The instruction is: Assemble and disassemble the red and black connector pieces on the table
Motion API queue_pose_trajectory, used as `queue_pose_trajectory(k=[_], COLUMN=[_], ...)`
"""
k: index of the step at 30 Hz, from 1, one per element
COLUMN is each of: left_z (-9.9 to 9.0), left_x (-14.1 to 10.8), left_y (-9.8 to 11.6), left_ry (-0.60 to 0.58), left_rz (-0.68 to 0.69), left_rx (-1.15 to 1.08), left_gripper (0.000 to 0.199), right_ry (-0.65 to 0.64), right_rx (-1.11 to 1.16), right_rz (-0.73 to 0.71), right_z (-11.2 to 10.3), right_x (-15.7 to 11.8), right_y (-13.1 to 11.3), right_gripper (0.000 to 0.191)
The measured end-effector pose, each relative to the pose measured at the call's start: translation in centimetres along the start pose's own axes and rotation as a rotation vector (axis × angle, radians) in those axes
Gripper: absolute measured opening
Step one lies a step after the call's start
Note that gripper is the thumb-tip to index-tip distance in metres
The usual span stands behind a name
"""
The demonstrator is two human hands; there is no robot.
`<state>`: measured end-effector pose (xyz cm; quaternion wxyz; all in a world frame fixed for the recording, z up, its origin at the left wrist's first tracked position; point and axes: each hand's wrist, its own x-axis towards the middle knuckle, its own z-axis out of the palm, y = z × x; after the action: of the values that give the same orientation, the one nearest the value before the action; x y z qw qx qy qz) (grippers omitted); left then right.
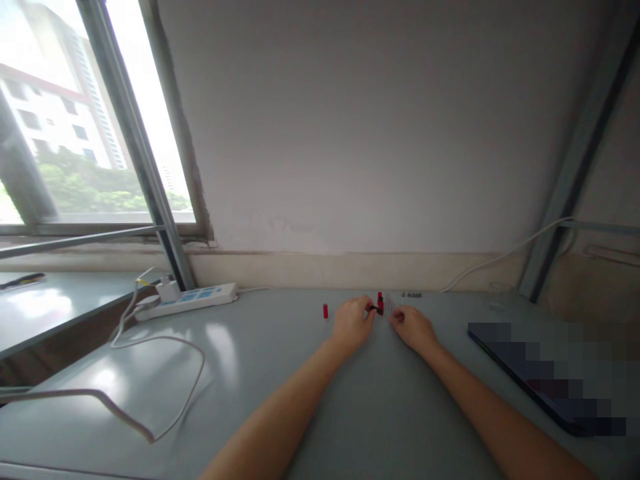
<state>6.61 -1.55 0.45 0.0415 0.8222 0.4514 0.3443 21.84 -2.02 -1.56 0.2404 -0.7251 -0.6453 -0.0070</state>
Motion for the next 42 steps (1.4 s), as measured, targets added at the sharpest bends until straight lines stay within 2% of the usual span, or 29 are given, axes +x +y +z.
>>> queue_pose_trajectory(k=[6, 14, 27, 35, 42], left_z=[-1.6, -1.4, -0.8, -0.7, -0.5], left_x=[-1.7, -2.7, -2.6, -2.8, -2.8], left_y=[-1.8, -2.3, -2.5, -2.2, -2.2], left_ry=[0.049, 0.181, 0.189, 0.160, 0.128], left_rz=[0.019, -0.205, -0.249, -0.259, -0.252], left_rx=[-0.025, -0.393, -0.556, -0.538, -0.608], left_gripper=[0.011, 0.008, 0.014, 0.017, 0.019], right_ry=[-0.012, -0.012, -0.022, 0.010, 0.030], right_rx=[0.067, 0.178, 0.167, 0.157, 0.115], right_rz=[-0.070, -0.250, -0.228, -0.265, -0.277], right_z=[-0.4, -0.6, -0.5, -0.6, -0.9], right_x=[-0.3, -1.4, -1.1, -1.2, -1.2], right_y=[-0.8, -1.7, -1.4, -1.5, -1.5], right_gripper=[0.008, 0.006, 0.007, 0.006, 0.006])
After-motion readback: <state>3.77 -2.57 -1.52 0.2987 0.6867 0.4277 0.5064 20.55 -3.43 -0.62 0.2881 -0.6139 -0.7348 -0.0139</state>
